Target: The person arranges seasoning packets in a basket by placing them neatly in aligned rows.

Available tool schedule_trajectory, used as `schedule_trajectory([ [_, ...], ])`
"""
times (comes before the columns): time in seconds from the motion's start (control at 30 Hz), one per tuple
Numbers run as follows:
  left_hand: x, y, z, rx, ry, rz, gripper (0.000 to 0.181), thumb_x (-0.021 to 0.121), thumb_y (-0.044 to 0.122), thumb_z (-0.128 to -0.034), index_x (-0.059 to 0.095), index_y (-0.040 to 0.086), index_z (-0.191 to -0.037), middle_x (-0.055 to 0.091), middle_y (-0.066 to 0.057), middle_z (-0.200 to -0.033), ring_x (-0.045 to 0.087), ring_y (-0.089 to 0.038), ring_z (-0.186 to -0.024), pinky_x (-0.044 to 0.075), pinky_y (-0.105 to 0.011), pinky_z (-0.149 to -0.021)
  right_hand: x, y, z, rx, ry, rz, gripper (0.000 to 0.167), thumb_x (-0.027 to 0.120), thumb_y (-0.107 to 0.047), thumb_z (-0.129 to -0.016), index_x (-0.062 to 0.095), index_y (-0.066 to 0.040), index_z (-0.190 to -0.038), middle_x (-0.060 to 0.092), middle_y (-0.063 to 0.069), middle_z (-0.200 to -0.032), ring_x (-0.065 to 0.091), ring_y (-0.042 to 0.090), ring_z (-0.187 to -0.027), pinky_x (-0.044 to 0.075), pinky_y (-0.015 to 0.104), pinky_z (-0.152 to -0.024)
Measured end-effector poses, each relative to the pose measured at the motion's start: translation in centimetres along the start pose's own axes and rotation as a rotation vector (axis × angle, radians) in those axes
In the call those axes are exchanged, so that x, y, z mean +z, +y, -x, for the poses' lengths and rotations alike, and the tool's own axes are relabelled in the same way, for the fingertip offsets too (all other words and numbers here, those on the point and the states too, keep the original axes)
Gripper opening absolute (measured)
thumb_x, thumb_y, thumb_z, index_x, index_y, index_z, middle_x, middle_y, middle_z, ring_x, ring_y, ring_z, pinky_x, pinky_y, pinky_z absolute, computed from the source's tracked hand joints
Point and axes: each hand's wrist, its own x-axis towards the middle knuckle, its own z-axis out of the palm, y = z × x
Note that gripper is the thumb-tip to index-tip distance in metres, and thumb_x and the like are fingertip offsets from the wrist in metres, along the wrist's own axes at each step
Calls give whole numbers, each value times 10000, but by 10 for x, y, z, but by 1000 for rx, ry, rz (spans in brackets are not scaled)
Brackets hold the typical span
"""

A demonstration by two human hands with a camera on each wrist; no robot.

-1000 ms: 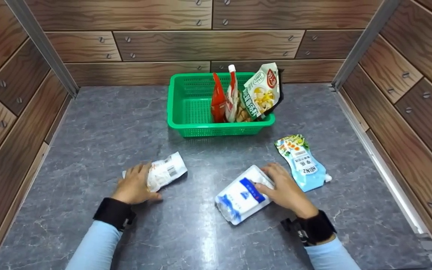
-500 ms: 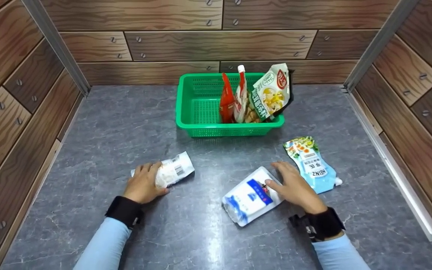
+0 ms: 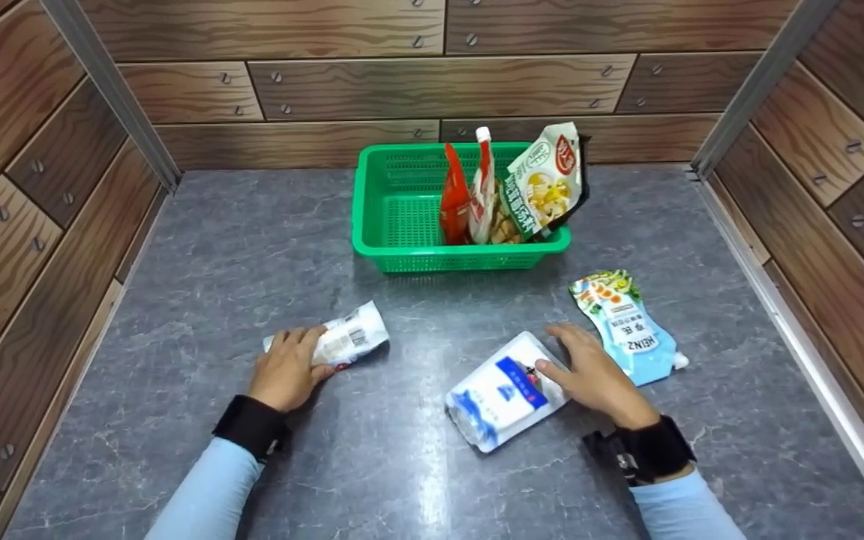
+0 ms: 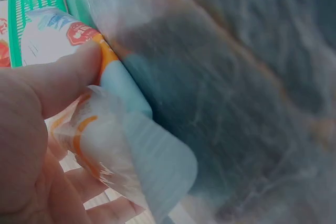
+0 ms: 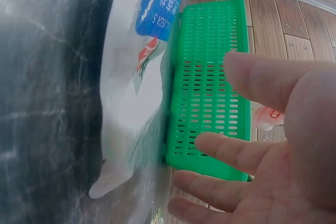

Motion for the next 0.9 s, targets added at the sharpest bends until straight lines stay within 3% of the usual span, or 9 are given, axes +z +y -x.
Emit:
schedule_trajectory([
  [0.17,-1,2,1,19,22,-17,601,757,326,-830,528,120,-1346,566,-186,-1266,480,-411,-1169,454,-633,-765,-2,0,-1,-6,-5,-19,621,597,-385,-949,410,-31,-1424,371,216,-1458,302,385,-1361,276,552,-1066],
  [0.43,0,14,-7,38,-40,-46,616,738,357,-844,508,133,-1370,555,-169,-1292,471,-378,-1190,448,-628,-795,-5,-3,-2,-4,-1,-3,640,585,-409,-951,406,-20,-1427,374,225,-1455,301,391,-1360,276,554,-1066],
  [0.67,8,38,-21,100,-46,-30,592,750,365,-825,535,146,-1332,581,-142,-1248,492,-358,-1157,451,-618,-788,-6,-10,-9,-23,-4,8,669,588,-428,-944,402,-8,-1430,350,242,-1472,252,402,-1384,219,556,-1093],
  [0.9,16,68,-36,149,-82,-31,603,727,392,-837,520,147,-1348,580,-141,-1261,490,-355,-1167,441,-613,-819,-7,-30,-26,-63,-30,27,655,611,-411,-934,412,-34,-1432,356,213,-1477,252,384,-1388,243,569,-1081],
])
